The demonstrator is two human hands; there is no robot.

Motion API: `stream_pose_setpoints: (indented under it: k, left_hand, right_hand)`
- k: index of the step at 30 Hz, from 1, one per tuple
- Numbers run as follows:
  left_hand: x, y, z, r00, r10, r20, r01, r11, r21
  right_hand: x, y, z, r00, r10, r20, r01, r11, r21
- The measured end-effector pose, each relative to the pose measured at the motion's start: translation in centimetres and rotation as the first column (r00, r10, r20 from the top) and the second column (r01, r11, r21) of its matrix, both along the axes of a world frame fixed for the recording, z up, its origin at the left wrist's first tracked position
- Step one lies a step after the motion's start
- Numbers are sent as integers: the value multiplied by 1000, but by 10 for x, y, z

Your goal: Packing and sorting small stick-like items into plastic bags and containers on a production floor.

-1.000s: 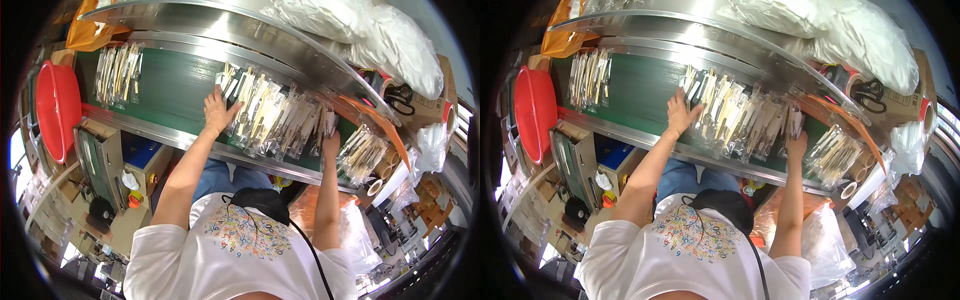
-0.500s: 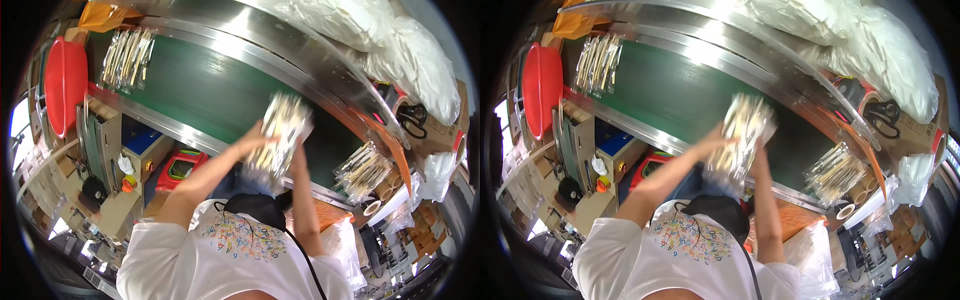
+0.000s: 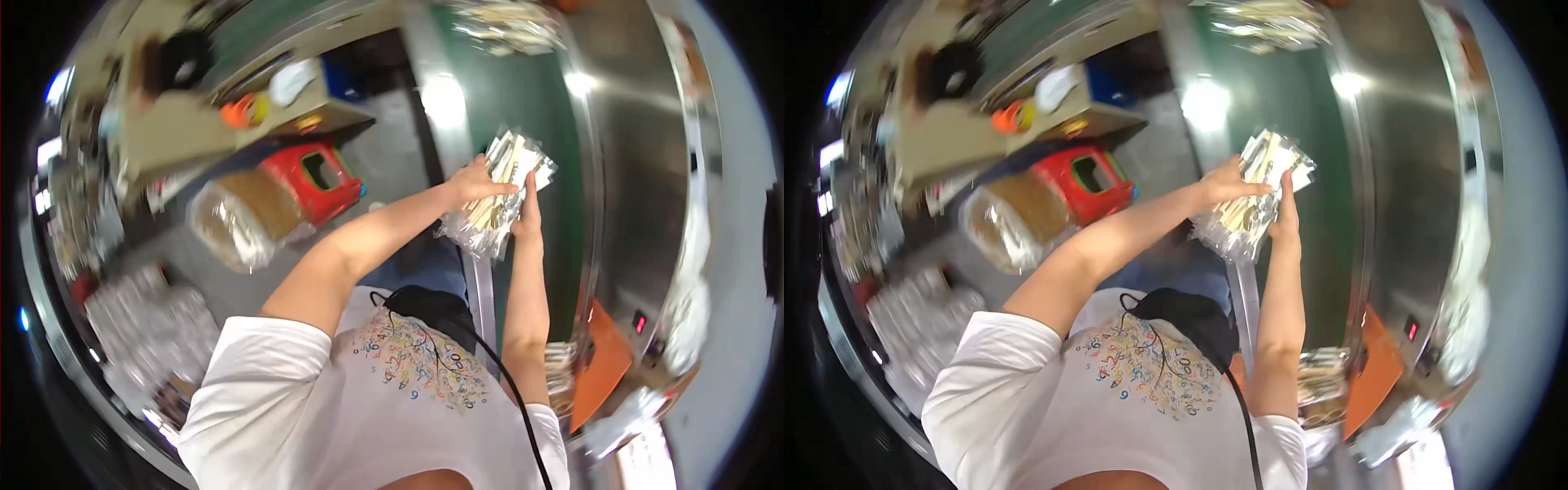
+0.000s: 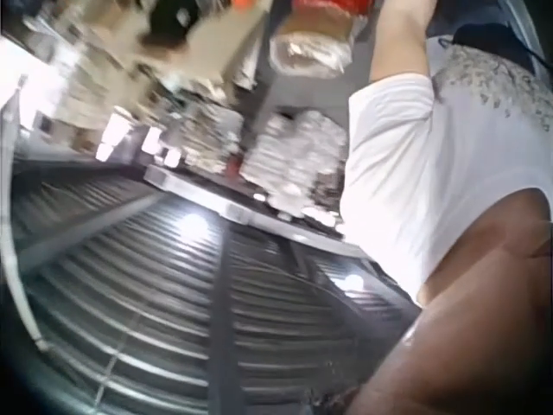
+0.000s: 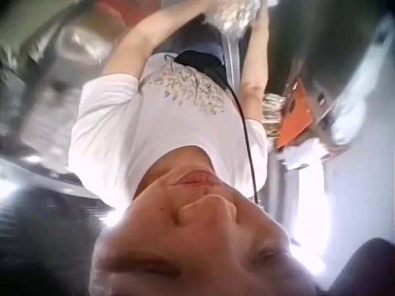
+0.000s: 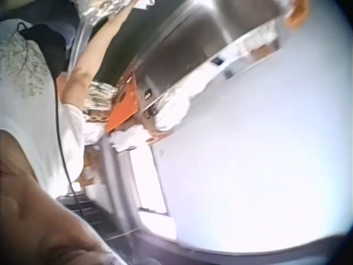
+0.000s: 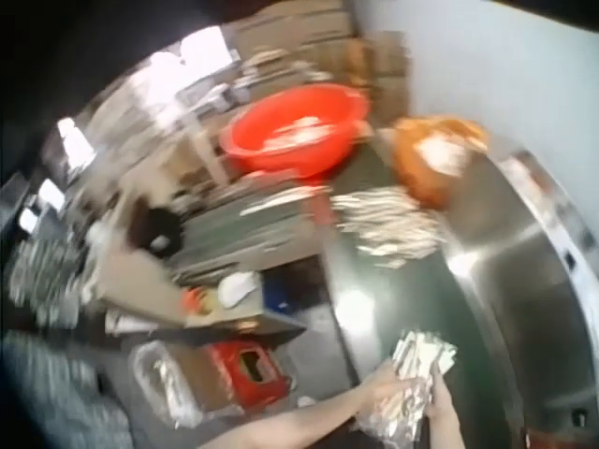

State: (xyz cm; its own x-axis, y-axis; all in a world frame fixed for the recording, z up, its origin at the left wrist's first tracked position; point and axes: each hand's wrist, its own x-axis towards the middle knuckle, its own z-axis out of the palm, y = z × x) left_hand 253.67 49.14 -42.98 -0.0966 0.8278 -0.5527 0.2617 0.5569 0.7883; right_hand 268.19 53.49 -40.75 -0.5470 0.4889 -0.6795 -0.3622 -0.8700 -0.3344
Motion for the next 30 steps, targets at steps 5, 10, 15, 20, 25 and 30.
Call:
stream_pose_setpoints:
  k: [5, 10, 15, 20, 25, 30]
  left_hand:
    - [-189, -108, 120, 684, 439, 583, -510, 859, -49]
    - [-302, -269, 185, 389, 420, 820, -830, 546, 114]
    - [-304, -385, 223, 390, 825, 409, -881, 204, 427]
    - [-287, -411, 241, 80, 988, 135, -661, -49, 749]
    - [-281, -416, 212, -60, 939, 340, -686, -286, 669]
    - [-272, -417, 218, -152, 846, 512, -664, -471, 581]
  right_hand:
    - [-206, -36, 69, 882, 470, 22, -468, 871, 148]
    - [-372, -135, 159, 562, 820, 106, -773, 476, 419]
    - [-456, -246, 200, 391, 867, 308, -631, 10, 775]
    - [-481, -305, 244, 169, 929, 328, -452, -223, 864]
    - [-503, -310, 252, -161, 960, 229, -368, -274, 889]
    - [-524, -315, 255, -327, 899, 292, -304, -393, 868]
